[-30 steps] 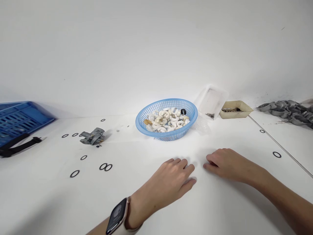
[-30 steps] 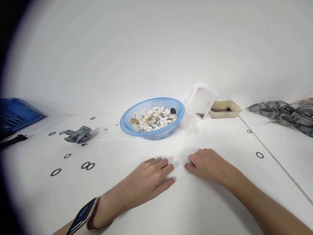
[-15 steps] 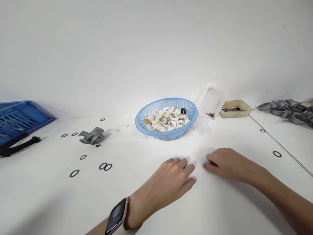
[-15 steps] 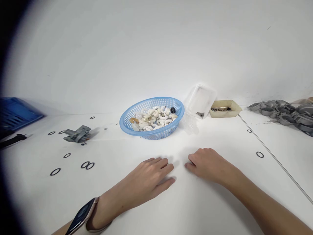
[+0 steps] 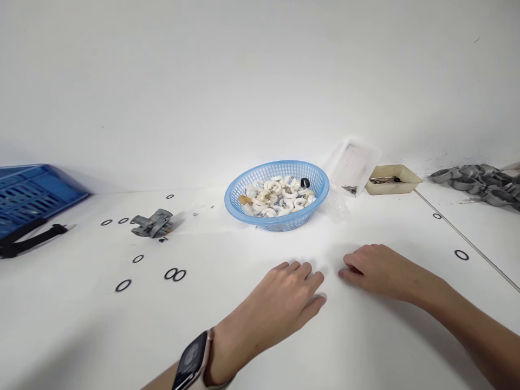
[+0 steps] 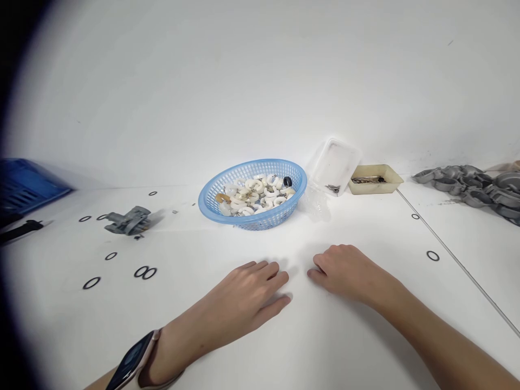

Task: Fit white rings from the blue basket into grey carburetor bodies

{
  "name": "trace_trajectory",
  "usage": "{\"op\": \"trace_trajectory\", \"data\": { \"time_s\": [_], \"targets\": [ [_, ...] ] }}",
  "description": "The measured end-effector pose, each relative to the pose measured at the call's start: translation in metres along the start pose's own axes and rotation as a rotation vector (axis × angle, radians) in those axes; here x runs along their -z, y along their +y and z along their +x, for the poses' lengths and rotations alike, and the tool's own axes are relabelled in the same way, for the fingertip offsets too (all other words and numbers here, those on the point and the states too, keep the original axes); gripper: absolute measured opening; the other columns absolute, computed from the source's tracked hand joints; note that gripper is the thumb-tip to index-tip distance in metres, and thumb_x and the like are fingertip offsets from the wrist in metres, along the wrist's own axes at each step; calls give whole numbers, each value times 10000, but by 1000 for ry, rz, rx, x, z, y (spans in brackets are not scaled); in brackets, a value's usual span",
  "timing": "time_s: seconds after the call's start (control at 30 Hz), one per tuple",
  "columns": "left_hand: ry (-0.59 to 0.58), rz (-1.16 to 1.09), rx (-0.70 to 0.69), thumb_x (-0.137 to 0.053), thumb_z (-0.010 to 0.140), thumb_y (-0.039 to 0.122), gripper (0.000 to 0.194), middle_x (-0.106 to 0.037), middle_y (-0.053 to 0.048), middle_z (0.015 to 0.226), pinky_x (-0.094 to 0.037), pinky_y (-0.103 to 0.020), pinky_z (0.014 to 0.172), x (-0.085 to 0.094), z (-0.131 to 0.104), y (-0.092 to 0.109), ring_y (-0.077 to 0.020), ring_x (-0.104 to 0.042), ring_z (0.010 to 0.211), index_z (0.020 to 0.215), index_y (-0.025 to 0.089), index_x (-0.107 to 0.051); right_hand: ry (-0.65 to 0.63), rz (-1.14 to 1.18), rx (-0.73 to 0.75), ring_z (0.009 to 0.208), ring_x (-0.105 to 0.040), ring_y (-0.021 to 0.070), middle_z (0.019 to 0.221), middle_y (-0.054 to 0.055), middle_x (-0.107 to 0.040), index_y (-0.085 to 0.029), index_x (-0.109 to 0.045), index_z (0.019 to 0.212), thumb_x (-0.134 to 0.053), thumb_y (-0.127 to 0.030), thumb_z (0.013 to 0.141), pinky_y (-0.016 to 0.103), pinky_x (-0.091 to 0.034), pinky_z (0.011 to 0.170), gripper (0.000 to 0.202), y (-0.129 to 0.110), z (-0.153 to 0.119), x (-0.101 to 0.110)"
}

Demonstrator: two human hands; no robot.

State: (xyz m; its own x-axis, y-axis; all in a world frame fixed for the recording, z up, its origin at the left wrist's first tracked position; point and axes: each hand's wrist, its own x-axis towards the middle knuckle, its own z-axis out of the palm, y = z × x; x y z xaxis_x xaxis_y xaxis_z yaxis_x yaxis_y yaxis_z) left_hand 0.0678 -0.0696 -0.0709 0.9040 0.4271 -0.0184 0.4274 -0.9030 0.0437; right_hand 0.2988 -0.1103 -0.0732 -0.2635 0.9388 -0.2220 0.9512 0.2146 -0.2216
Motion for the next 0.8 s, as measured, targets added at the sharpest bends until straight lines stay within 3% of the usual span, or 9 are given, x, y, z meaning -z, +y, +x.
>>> {"op": "trace_trajectory", "data": {
  "time_s": [0.47,0.8],
  "targets": [
    [-19,-10,7,-531,997,270,118,-595,-33,860,-473,-366,669,3,1,2,-242,-618,764,910,193,-554,-14,0,-9,493,-216,111,512,-48,-281,-200,-216,631,-416,-303,948,316,-149,526,388,-1,0,1],
    [30,-35,-11,-485,1020,290,178,-579,-29,825,-460,-341,665,-1,-1,-1,-229,-621,752,885,191,-544,-7,-13,-4,495,-233,112,512,-47,-299,-201,-223,626,-408,-297,942,319,-152,532,378,0,0,1]
  ]
}}
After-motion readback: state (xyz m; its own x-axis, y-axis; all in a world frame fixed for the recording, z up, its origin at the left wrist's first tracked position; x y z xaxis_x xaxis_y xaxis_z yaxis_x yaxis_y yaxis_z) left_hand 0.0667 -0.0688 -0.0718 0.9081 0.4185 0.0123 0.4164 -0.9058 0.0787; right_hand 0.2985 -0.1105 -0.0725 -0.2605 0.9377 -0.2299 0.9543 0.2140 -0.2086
